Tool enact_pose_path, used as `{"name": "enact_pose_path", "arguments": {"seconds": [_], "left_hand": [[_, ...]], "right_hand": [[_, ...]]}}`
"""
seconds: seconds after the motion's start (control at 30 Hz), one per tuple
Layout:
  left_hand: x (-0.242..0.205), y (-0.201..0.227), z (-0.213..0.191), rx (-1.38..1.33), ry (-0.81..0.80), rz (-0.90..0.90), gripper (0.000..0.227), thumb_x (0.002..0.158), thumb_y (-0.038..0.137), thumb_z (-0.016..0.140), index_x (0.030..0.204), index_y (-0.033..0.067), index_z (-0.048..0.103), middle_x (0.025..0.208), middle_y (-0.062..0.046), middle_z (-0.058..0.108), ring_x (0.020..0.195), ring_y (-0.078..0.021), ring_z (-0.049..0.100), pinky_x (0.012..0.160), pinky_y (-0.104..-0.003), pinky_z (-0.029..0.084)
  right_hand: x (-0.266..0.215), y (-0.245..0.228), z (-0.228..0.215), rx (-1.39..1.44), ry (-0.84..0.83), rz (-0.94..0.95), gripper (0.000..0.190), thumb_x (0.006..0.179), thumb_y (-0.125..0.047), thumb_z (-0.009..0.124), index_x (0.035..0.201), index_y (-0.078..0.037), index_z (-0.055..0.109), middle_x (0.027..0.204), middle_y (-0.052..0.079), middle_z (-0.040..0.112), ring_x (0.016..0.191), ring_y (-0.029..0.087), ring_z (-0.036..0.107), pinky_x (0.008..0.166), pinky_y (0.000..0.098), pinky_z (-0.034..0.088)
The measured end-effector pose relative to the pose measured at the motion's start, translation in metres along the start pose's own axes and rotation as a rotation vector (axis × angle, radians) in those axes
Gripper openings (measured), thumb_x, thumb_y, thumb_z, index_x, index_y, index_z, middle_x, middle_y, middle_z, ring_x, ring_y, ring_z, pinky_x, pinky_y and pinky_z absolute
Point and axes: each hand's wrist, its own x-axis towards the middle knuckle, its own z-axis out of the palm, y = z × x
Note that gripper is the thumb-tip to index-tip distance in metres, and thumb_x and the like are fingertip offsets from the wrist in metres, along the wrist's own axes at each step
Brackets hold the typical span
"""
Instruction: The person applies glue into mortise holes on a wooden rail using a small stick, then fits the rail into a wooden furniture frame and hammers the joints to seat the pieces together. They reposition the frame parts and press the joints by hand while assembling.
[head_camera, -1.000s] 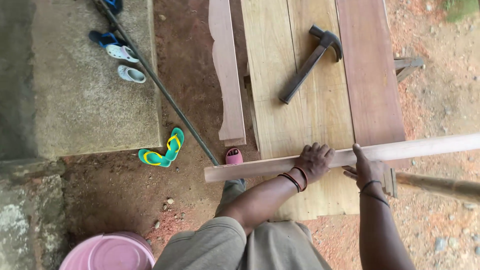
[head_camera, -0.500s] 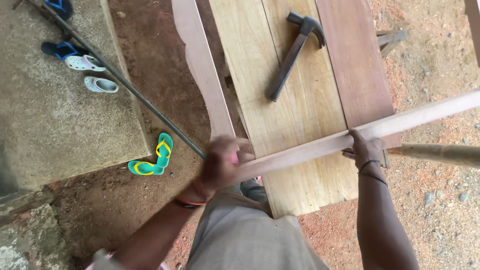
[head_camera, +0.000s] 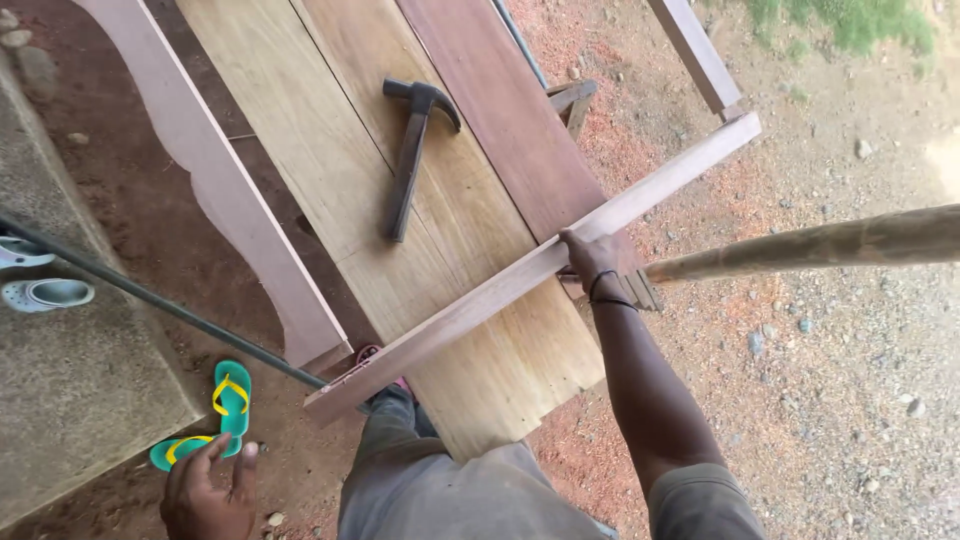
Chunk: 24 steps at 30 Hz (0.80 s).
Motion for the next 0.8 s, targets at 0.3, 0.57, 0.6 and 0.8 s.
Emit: {"name": "enact_pose_path", "arguments": {"seconds": [0.3, 0.57, 0.6, 0.8], "left_hand": [[-0.001, -0.01, 0.005, -0.095, -0.012, -0.11, 0.033, 0.092, 0.029, 0.083, 0.113, 0.0052, 0.075, 0.103, -0.014, 0.073, 0.095, -0.0231, 0.074, 0.084, -0.035, 0.06], [0.009, -0.021, 0.015, -0.01, -0.102, -0.164, 0.04, 0.085, 0.031, 0.086, 0.114, 0.0044, 0.077, 0.101, -0.014, 0.074, 0.095, -0.0246, 0.073, 0.089, -0.038, 0.059], [0.01, -0.024, 0.017, -0.012, -0.105, -0.167, 0.04, 0.085, 0.031, 0.086, 0.114, 0.0044, 0.077, 0.101, -0.014, 0.074, 0.095, -0.0246, 0.073, 0.089, -0.038, 0.059], [0.023, -0.045, 0.029, 0.036, -0.171, -0.208, 0.038, 0.084, 0.03, 0.086, 0.111, 0.0052, 0.078, 0.102, -0.013, 0.075, 0.105, -0.0247, 0.072, 0.101, -0.043, 0.058]], "right_hand": [[-0.027, -0.017, -0.001, 0.015, -0.032, -0.044, 0.035, 0.088, -0.032, 0.077, 0.098, 0.0, 0.067, 0.076, 0.016, 0.071, 0.051, 0.025, 0.068, 0.044, 0.0391, 0.059], [-0.024, -0.015, 0.0, -0.011, -0.014, -0.041, 0.038, 0.089, -0.032, 0.078, 0.101, 0.003, 0.068, 0.077, 0.016, 0.069, 0.054, 0.026, 0.069, 0.046, 0.0385, 0.059], [-0.025, -0.016, 0.0, -0.016, -0.013, -0.04, 0.038, 0.089, -0.032, 0.078, 0.101, 0.003, 0.068, 0.077, 0.016, 0.069, 0.054, 0.026, 0.069, 0.046, 0.0385, 0.059], [-0.027, -0.021, 0.0, -0.027, 0.007, -0.011, 0.041, 0.087, -0.031, 0.078, 0.103, 0.005, 0.066, 0.08, 0.016, 0.072, 0.059, 0.028, 0.072, 0.05, 0.0398, 0.062]]}}
